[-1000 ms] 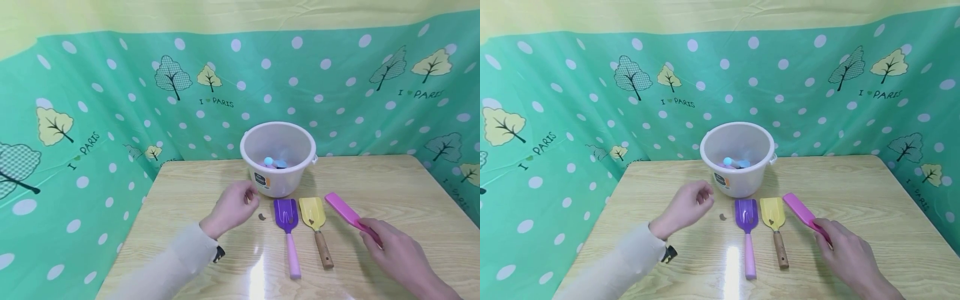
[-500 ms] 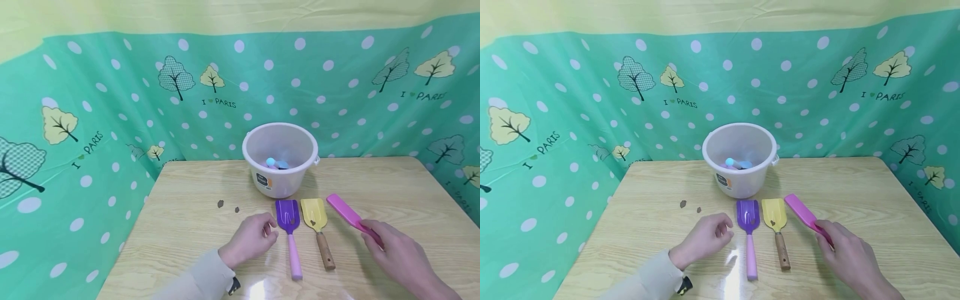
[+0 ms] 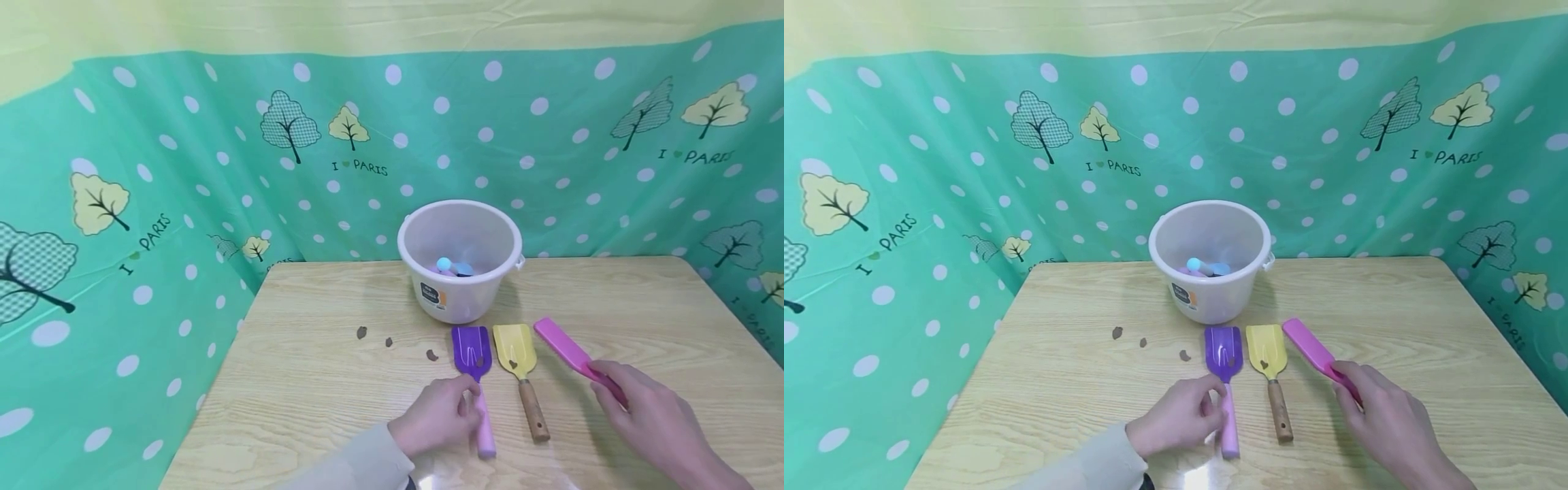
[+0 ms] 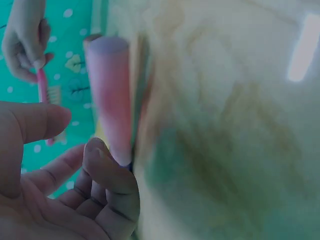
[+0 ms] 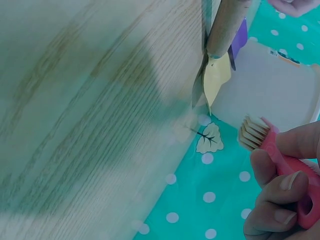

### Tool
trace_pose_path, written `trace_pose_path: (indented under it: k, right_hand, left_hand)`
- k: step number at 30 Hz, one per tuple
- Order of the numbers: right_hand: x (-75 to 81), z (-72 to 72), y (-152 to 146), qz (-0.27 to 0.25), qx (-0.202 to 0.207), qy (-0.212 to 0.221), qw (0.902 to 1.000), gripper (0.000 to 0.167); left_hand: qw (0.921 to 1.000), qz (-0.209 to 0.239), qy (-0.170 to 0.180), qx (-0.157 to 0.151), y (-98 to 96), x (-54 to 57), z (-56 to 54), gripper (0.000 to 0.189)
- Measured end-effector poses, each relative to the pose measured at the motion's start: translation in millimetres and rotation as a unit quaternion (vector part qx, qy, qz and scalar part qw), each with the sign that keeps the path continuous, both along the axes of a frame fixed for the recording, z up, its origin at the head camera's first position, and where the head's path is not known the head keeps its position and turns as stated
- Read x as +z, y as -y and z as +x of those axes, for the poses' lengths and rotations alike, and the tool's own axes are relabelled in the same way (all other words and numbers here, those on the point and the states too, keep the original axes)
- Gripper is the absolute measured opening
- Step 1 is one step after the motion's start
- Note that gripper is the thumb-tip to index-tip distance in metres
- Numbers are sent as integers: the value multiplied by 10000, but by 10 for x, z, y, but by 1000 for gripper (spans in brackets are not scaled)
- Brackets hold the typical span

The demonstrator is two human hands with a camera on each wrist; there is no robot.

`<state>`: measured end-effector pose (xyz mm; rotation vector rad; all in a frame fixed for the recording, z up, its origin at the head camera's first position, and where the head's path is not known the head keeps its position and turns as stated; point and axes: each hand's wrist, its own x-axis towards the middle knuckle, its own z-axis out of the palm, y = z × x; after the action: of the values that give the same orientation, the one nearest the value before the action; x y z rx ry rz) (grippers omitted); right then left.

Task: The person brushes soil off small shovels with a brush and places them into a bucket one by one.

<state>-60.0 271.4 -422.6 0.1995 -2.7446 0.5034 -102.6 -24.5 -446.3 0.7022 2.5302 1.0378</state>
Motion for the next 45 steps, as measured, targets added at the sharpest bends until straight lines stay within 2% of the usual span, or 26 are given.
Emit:
trace_pose_path:
  k: [5, 12, 22, 27, 39, 45]
  right_hand:
    - [-10, 10, 7, -22, -62, 178, 9998, 35]
    - [-24, 5, 14, -73, -69, 287, 9995, 37]
    - [-35, -7, 20, -47, 31, 133, 9999, 37]
    - [-42, -11, 30, 7, 53, 118, 9999, 37]
    - [-53, -16, 35, 10, 63, -23, 10000, 37]
    - [-53, -11, 29, 18, 98, -101, 9999, 37]
  left_hand:
    - [9990, -435, -117, -66, -118, -71, 47, 35]
    - [9963, -833, -218, -54, -228, -89, 70, 40]
    - [9910, -1279, -402, 31, -272, -112, 72, 39]
    - [9899, -1328, -485, 59, -276, -130, 67, 39]
    - [9898, -1340, -421, 252, -224, -114, 117, 28]
    - [9915, -1217, -215, 402, -189, -76, 135, 24]
